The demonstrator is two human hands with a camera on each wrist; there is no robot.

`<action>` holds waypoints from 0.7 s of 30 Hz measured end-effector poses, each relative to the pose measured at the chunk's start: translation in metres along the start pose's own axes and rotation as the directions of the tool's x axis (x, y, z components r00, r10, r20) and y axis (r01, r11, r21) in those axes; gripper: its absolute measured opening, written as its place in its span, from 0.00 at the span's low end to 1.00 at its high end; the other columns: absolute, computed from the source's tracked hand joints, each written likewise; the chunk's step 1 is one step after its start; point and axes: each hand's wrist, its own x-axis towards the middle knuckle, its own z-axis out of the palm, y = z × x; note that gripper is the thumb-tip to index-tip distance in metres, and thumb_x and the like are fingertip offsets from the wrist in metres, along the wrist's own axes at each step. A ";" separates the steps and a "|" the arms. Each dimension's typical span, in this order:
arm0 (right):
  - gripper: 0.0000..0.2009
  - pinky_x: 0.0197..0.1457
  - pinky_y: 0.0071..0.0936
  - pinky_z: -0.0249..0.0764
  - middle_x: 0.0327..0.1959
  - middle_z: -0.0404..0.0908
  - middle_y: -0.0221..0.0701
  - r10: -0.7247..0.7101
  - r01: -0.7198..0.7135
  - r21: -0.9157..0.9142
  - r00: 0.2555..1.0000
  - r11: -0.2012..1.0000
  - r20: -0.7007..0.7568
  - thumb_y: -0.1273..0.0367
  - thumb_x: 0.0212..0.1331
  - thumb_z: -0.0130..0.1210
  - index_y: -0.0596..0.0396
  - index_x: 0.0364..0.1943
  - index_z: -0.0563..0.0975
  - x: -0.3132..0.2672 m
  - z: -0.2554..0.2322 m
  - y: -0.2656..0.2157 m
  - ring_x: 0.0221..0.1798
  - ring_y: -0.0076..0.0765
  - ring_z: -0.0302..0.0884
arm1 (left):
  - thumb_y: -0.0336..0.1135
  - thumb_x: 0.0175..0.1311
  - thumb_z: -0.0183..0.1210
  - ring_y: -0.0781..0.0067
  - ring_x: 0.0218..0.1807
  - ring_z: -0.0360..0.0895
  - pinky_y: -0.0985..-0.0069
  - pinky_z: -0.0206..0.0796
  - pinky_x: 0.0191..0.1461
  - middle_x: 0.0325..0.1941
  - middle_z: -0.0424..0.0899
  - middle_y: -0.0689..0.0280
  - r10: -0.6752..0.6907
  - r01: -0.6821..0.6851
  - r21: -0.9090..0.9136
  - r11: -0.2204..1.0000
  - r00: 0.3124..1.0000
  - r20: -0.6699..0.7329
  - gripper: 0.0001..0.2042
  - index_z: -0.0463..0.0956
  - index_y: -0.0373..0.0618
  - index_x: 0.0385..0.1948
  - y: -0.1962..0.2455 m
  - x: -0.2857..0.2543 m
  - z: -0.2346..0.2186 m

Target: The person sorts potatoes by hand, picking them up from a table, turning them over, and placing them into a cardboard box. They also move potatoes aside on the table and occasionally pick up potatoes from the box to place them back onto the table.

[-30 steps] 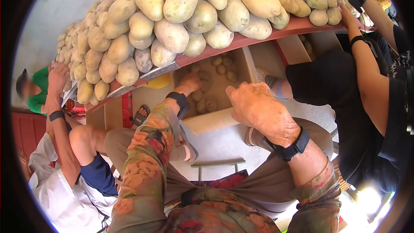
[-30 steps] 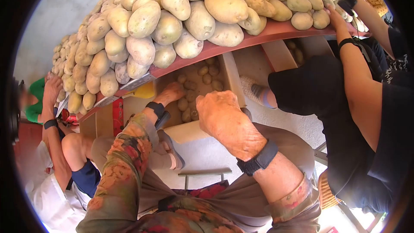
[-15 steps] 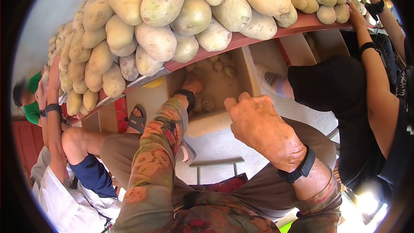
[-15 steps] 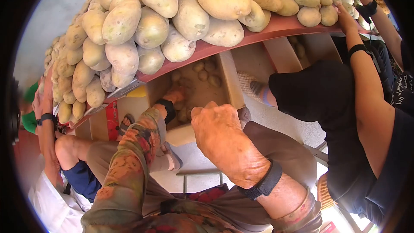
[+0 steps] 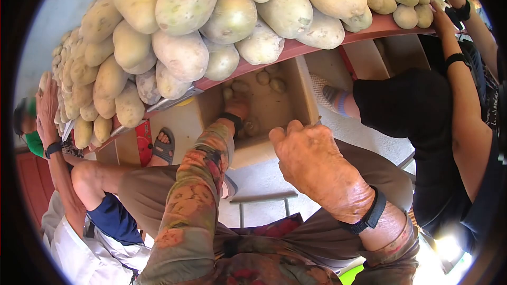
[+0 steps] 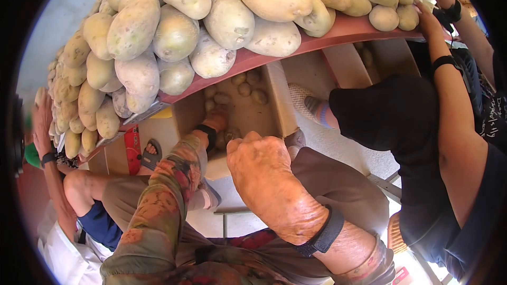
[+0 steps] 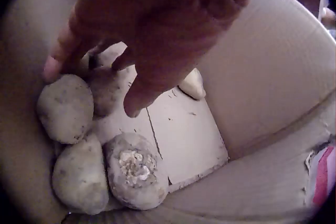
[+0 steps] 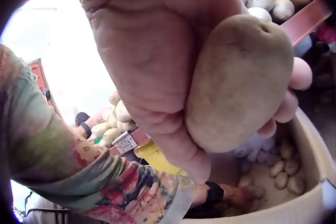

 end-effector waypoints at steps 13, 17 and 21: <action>0.10 0.35 0.35 0.77 0.30 0.79 0.41 -0.017 0.015 0.070 0.999 0.997 0.036 0.72 0.47 0.55 0.57 0.36 0.76 -0.002 0.014 -0.007 0.32 0.43 0.81 | 0.29 0.60 0.49 0.53 0.57 0.74 0.61 0.71 0.54 0.56 0.75 0.49 0.133 -0.096 -0.175 0.980 0.968 0.214 0.15 0.78 0.42 0.47 0.000 -0.002 -0.020; 0.11 0.35 0.35 0.76 0.31 0.79 0.40 0.002 -0.006 0.054 0.997 0.999 0.074 0.72 0.47 0.55 0.57 0.37 0.76 0.000 0.012 -0.007 0.33 0.43 0.81 | 0.29 0.59 0.49 0.50 0.57 0.74 0.60 0.70 0.55 0.58 0.73 0.47 0.170 -0.141 -0.206 0.968 0.976 0.133 0.15 0.77 0.40 0.47 -0.015 0.028 0.031; 0.11 0.35 0.35 0.76 0.31 0.79 0.40 -0.008 0.001 0.077 0.997 0.997 0.081 0.73 0.47 0.55 0.58 0.37 0.76 0.002 0.010 -0.007 0.33 0.42 0.81 | 0.30 0.60 0.48 0.48 0.58 0.73 0.60 0.67 0.59 0.58 0.73 0.49 0.046 -0.035 -0.086 0.996 0.990 0.132 0.17 0.75 0.40 0.50 0.002 -0.007 -0.030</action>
